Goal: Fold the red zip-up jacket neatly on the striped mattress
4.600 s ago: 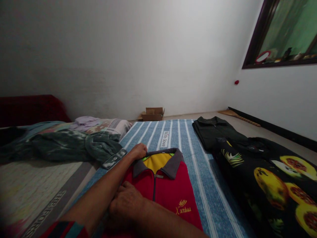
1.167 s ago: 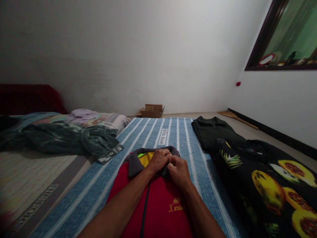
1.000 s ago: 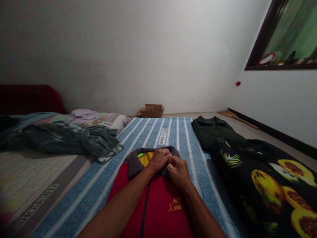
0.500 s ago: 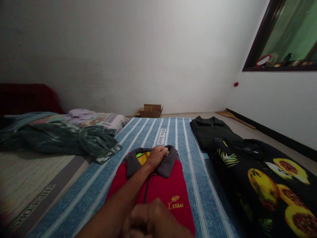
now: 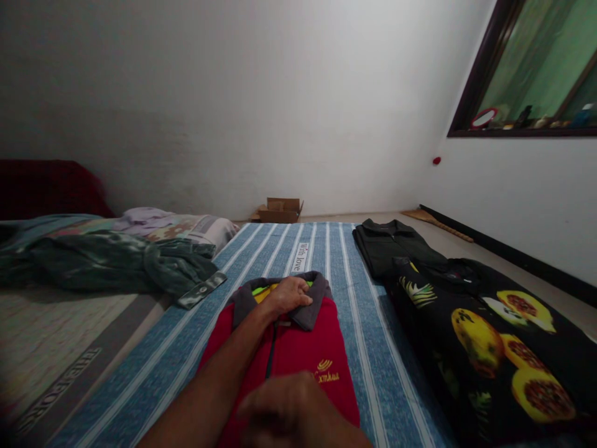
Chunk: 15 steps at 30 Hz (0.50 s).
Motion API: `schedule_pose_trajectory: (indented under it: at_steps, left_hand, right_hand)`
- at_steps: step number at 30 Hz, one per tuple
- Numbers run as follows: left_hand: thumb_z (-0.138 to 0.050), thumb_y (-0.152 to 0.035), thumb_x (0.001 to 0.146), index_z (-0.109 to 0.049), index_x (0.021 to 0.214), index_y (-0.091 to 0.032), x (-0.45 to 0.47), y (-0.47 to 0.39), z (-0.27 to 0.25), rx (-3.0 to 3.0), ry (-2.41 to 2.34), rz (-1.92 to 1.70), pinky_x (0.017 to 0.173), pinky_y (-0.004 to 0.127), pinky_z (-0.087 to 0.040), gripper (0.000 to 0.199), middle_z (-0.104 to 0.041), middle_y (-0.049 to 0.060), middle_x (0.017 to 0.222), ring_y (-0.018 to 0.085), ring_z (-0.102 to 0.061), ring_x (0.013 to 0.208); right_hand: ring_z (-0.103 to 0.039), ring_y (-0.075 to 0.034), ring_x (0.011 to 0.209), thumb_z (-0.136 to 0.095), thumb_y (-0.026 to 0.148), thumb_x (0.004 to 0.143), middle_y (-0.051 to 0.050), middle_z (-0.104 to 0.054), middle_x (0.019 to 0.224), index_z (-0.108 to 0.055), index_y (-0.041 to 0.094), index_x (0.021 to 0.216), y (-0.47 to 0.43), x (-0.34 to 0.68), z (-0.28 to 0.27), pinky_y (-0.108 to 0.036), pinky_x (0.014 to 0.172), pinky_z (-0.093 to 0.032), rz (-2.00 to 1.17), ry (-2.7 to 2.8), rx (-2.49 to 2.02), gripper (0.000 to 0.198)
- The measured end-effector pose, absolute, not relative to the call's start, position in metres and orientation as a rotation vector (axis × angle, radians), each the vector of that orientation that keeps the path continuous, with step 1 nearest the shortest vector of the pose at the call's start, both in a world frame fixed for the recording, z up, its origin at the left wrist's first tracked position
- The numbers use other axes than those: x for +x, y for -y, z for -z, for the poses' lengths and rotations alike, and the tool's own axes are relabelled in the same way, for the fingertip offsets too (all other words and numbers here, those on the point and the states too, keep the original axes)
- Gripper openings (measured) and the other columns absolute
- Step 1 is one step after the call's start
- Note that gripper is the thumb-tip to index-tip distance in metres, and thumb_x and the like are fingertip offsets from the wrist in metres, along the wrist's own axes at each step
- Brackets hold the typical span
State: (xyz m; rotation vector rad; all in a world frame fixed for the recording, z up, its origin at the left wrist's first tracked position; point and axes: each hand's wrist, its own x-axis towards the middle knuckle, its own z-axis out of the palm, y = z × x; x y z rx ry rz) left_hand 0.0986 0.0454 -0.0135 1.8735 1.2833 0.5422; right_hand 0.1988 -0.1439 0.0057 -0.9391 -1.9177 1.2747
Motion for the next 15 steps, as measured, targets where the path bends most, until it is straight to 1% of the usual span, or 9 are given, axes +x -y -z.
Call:
schedule_pose_trajectory:
  at_steps: [2,3,4,6,8,10,13,15]
  left_hand:
    - [-0.064,-0.016,0.052,-0.049,0.054,-0.016,0.096,-0.045,0.011,1.838,-1.255,-0.531,0.048,0.022,-0.025,0.015,-0.039,-0.008,0.049,0.009,-0.038,0.049]
    - [-0.064,-0.014,0.050,-0.051,0.057,-0.016,0.095,-0.044,0.010,1.821,-1.240,-0.525,0.048,0.022,-0.026,0.014,-0.041,-0.008,0.050,0.009,-0.040,0.049]
    - [-0.063,-0.013,0.049,-0.053,0.060,-0.015,0.094,-0.043,0.008,1.803,-1.226,-0.517,0.048,0.021,-0.027,0.015,-0.042,-0.008,0.051,0.009,-0.041,0.050]
    - [-0.061,-0.010,0.048,-0.057,0.068,-0.014,0.091,-0.041,0.005,1.766,-1.203,-0.507,0.049,0.021,-0.030,0.020,-0.046,-0.007,0.054,0.010,-0.043,0.051]
    - [-0.057,-0.007,0.048,-0.059,0.075,-0.013,0.089,-0.040,0.003,1.722,-1.199,-0.511,0.049,0.022,-0.033,0.028,-0.050,-0.006,0.057,0.011,-0.046,0.052]
    - [-0.056,-0.005,0.047,-0.060,0.078,-0.012,0.088,-0.040,0.003,1.679,-1.214,-0.521,0.051,0.022,-0.035,0.032,-0.053,-0.004,0.059,0.013,-0.049,0.055]
    - [-0.057,0.000,0.044,-0.064,0.073,-0.013,0.089,-0.041,0.004,1.632,-1.283,-0.549,0.051,0.022,-0.035,0.032,-0.054,-0.004,0.055,0.014,-0.050,0.054]
    - [-0.058,0.002,0.044,-0.065,0.069,-0.013,0.092,-0.042,0.004,1.617,-1.370,-0.620,0.049,0.022,-0.034,0.030,-0.052,-0.004,0.051,0.013,-0.048,0.051]
  right_hand:
    - [-0.059,-0.017,0.080,-0.039,0.019,0.089,-0.002,-0.061,0.081,-0.061,0.020,0.083,0.119,0.205,-0.001,-0.029,0.073,-0.044,-1.077,1.828,-1.056,0.023]
    - [-0.058,-0.017,0.079,-0.039,0.016,0.087,-0.003,-0.061,0.083,-0.061,0.019,0.083,0.106,0.207,0.003,-0.030,0.075,-0.044,-0.797,1.779,-1.150,0.022]
    - [-0.057,-0.019,0.083,-0.041,0.015,0.085,-0.005,-0.062,0.086,-0.061,0.018,0.083,0.094,0.209,0.007,-0.032,0.077,-0.043,-0.585,1.781,-1.211,0.020]
    - [-0.056,-0.021,0.090,-0.046,0.014,0.083,-0.008,-0.062,0.092,-0.062,0.018,0.086,0.077,0.211,0.020,-0.034,0.082,-0.042,-0.339,1.856,-1.304,0.017]
    - [-0.054,-0.022,0.094,-0.048,0.013,0.083,-0.008,-0.062,0.097,-0.063,0.018,0.091,0.069,0.209,0.032,-0.033,0.084,-0.041,-0.230,1.980,-1.354,0.017]
    - [-0.054,-0.021,0.093,-0.047,0.013,0.086,-0.008,-0.062,0.097,-0.062,0.018,0.093,0.069,0.206,0.043,-0.033,0.085,-0.040,-0.151,2.095,-1.382,0.018]
    - [-0.052,-0.021,0.091,-0.045,0.013,0.088,-0.007,-0.061,0.096,-0.061,0.018,0.090,0.072,0.203,0.050,-0.033,0.083,-0.039,-0.048,2.220,-1.395,0.018]
    - [-0.051,-0.021,0.092,-0.046,0.014,0.089,-0.006,-0.061,0.098,-0.061,0.019,0.092,0.073,0.203,0.050,-0.034,0.083,-0.038,-0.015,2.255,-1.385,0.016]
